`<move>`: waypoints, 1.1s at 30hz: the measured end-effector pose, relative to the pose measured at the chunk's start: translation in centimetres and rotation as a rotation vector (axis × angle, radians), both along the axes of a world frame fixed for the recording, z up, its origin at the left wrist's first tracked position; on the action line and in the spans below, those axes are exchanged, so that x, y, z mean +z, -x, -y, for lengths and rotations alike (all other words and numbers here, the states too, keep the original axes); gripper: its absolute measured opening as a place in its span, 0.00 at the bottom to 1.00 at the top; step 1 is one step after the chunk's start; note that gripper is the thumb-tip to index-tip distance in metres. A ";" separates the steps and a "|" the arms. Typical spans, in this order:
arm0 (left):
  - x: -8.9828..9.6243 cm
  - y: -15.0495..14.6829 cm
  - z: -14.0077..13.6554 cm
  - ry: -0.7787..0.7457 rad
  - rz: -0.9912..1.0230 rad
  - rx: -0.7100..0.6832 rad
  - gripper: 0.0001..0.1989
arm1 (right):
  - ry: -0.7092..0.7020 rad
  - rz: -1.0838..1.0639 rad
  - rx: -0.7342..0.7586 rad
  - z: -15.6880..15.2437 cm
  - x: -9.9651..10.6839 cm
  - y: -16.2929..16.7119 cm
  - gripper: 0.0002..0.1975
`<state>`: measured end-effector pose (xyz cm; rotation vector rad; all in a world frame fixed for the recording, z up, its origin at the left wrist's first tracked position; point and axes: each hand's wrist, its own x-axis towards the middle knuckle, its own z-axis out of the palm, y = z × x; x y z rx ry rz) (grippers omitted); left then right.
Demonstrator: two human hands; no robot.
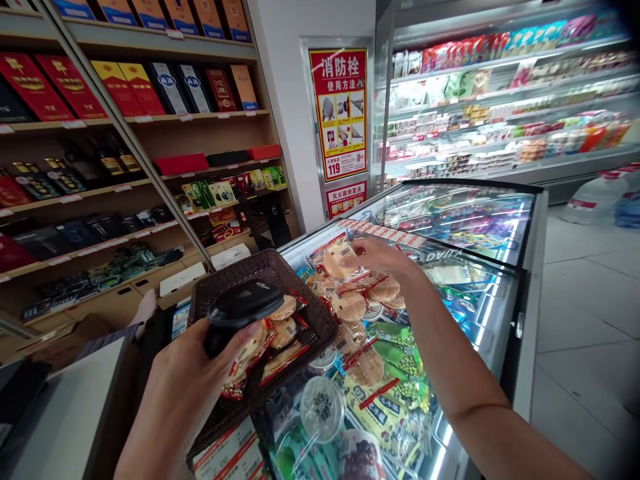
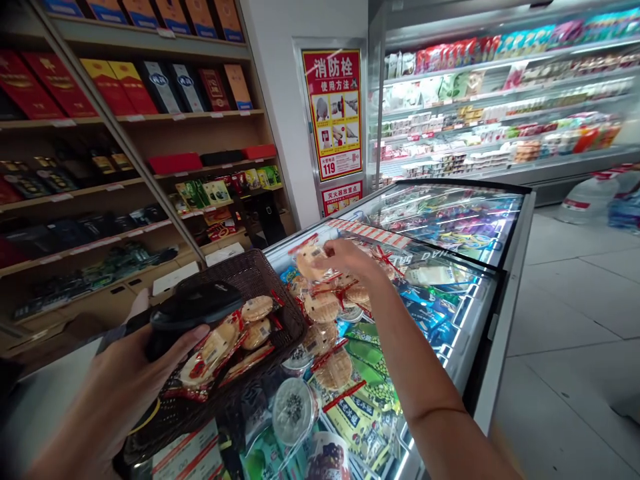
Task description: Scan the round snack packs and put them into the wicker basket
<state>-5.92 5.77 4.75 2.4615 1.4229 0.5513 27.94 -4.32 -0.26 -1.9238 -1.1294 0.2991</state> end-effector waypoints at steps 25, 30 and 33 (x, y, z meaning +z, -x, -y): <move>0.2 -1.5 2.2 -0.019 0.105 -0.100 0.26 | -0.178 -0.657 0.163 -2.9 1.2 8.1 0.16; 0.7 -1.0 2.0 -0.010 0.076 0.002 0.29 | -0.030 -0.589 0.200 -5.7 -2.2 8.9 0.15; 0.8 -0.6 1.7 0.019 0.061 0.056 0.32 | -0.001 -0.464 0.263 -6.3 -2.8 10.1 0.10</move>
